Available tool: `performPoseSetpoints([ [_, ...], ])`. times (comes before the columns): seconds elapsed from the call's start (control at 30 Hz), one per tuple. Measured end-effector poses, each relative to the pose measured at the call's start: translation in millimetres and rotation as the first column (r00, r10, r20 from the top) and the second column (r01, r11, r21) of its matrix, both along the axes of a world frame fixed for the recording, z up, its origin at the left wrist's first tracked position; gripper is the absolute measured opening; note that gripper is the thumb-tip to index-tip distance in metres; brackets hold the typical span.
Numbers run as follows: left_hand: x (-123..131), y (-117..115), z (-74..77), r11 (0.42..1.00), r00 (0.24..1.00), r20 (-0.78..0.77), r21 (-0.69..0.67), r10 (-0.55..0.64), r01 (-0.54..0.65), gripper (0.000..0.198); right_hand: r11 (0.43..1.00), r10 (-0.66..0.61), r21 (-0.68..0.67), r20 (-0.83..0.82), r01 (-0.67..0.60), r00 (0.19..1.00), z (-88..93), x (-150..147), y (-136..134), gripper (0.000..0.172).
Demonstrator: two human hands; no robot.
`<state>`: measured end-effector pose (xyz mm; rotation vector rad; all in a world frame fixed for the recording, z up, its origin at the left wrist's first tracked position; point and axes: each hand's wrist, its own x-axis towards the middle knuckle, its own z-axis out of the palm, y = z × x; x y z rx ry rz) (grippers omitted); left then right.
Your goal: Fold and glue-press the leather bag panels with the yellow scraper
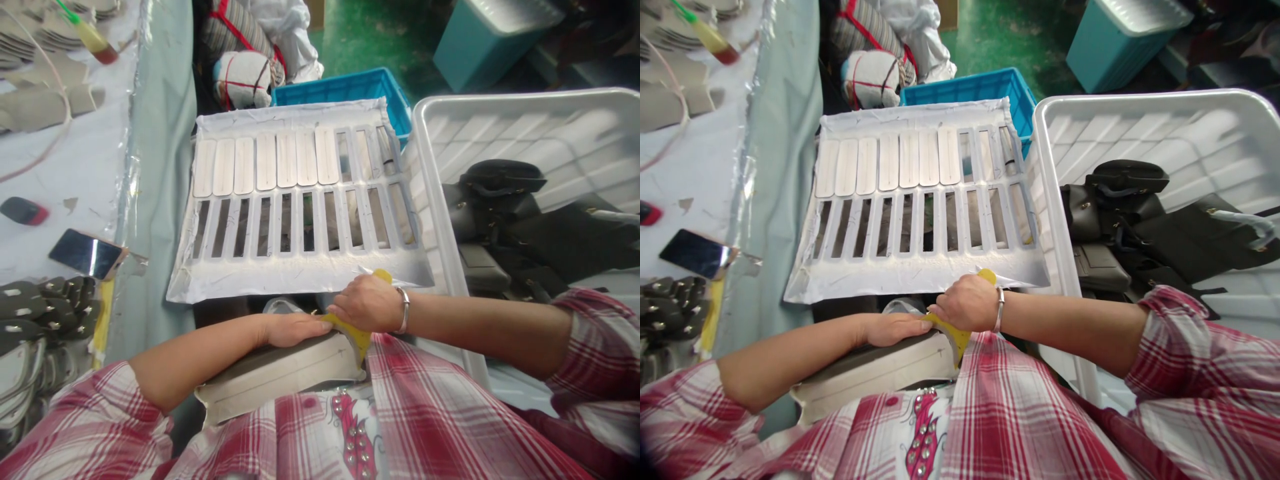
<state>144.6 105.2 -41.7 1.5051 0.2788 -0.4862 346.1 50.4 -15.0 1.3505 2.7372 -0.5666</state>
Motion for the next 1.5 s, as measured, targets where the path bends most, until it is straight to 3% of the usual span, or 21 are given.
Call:
performPoseSetpoints([
  [0.17,0,0,6.4,1.0,0.999,0.038,-0.013,-0.024,0.024,0.054,1.0,0.002,-0.016,0.001,-0.002,1.0,2.9,-2,-4,0.049],
  [0.37,6,2,17.9,0.994,0.995,-0.078,0.092,-0.055,0.062,0.056,0.996,-0.081,-0.027,0.038,0.082,0.996,6.3,-5,-9,0.053],
  [0.5,4,1,34.6,0.965,0.992,-0.126,0.261,0.012,0.021,0.06,0.992,-0.101,-0.062,0.08,0.106,0.992,12.7,-4,-1,0.054],
  [0.63,-4,-11,49.1,0.935,0.977,-0.158,0.346,0.141,-0.079,0.061,0.976,-0.207,-0.049,0.095,0.212,0.974,18.8,20,5,0.057],
  [0.73,-4,-23,52.1,0.894,0.951,-0.18,0.42,0.25,-0.156,0.062,0.925,-0.372,-0.074,0.028,0.373,0.928,13.7,47,-6,0.063],
  [0.83,3,-28,50.0,0.883,0.952,-0.188,0.449,0.24,-0.134,0.058,0.83,-0.526,-0.284,-0.113,0.48,0.843,3.9,67,-32,0.062],
  [0.97,14,-29,48.7,0.854,0.962,-0.184,0.515,0.2,-0.079,0.049,0.7,-0.646,-0.612,-0.322,0.368,0.692,-1.1,73,-72,0.058],
  [1.03,15,-33,51.7,0.809,0.962,-0.167,0.582,0.217,-0.082,0.048,0.624,-0.679,-0.749,-0.379,0.223,0.629,0.2,72,-90,0.052],
  [1.13,12,-50,59.8,0.733,0.954,-0.129,0.67,0.271,-0.118,0.054,0.418,-0.745,-0.906,-0.379,-0.058,0.548,2.2,72,-110,0.049],
  [1.17,11,-58,62.3,0.703,0.953,-0.108,0.7,0.284,-0.13,0.06,0.353,-0.762,-0.926,-0.368,-0.135,0.533,2.2,72,-115,0.05],
  [1.23,8,-75,65.1,0.617,0.953,-0.057,0.773,0.298,-0.147,0.08,0.284,-0.762,-0.937,-0.349,-0.202,0.546,1.4,72,-121,0.051],
  [1.3,9,-91,63.8,0.491,0.949,-0.014,0.858,0.316,-0.151,0.099,0.257,-0.739,-0.94,-0.341,-0.225,0.581,0.2,71,-121,0.049],
  [1.37,13,-103,59.0,0.363,0.941,0.022,0.92,0.339,-0.152,0.101,0.263,-0.692,-0.938,-0.347,-0.228,0.633,0.0,67,-117,0.044],
  [1.5,22,-116,47.7,0.189,0.931,0.082,0.969,0.356,-0.157,0.088,0.361,-0.539,-0.914,-0.368,-0.188,0.758,2.6,58,-103,0.034],
])
